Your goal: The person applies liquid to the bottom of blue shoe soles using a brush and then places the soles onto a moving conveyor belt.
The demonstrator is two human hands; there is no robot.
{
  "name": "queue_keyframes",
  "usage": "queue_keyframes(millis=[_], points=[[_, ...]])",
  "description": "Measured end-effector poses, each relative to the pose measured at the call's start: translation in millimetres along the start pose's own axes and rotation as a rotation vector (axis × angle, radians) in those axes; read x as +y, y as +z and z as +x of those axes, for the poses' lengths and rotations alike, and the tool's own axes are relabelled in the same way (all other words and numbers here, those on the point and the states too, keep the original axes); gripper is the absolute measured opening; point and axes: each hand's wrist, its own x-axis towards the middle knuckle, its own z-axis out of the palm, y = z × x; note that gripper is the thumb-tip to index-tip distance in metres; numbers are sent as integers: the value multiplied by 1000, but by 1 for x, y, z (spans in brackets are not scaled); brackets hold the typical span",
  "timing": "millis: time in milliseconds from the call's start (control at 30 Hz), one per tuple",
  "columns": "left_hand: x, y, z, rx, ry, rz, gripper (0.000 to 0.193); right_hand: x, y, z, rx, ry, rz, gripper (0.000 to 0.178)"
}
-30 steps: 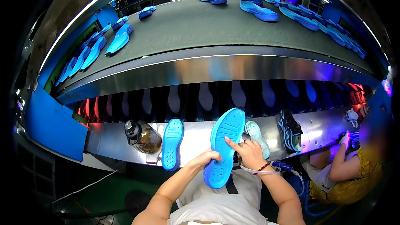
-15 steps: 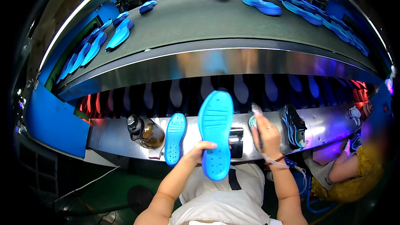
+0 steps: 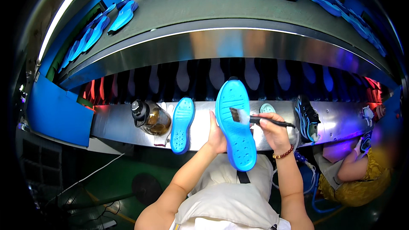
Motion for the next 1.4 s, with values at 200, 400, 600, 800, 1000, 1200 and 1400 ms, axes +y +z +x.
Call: queue_keyframes(millis=[200,400,600,800,1000,1200,1400], points=[[-5,8,0,-33,-11,28,100,-4,-3,18,100,-12,10,15],[-12,8,5,-106,34,19,93,-8,3,38,192,-81,-187,17],[-20,8,21,275,182,190,84,6,29,34,179,-245,-756,16],[15,-15,9,283,253,219,90,12,37,-11,-195,-478,-1175,17],[14,11,-5,203,103,77,91,-37,32,-9,-249,-118,-776,16],[9,23,-1,-69,50,-162,88,-32,39,8,-441,-361,-860,18],[15,42,0,110,140,152,93,-45,31,3,-125,-88,-617,23]])
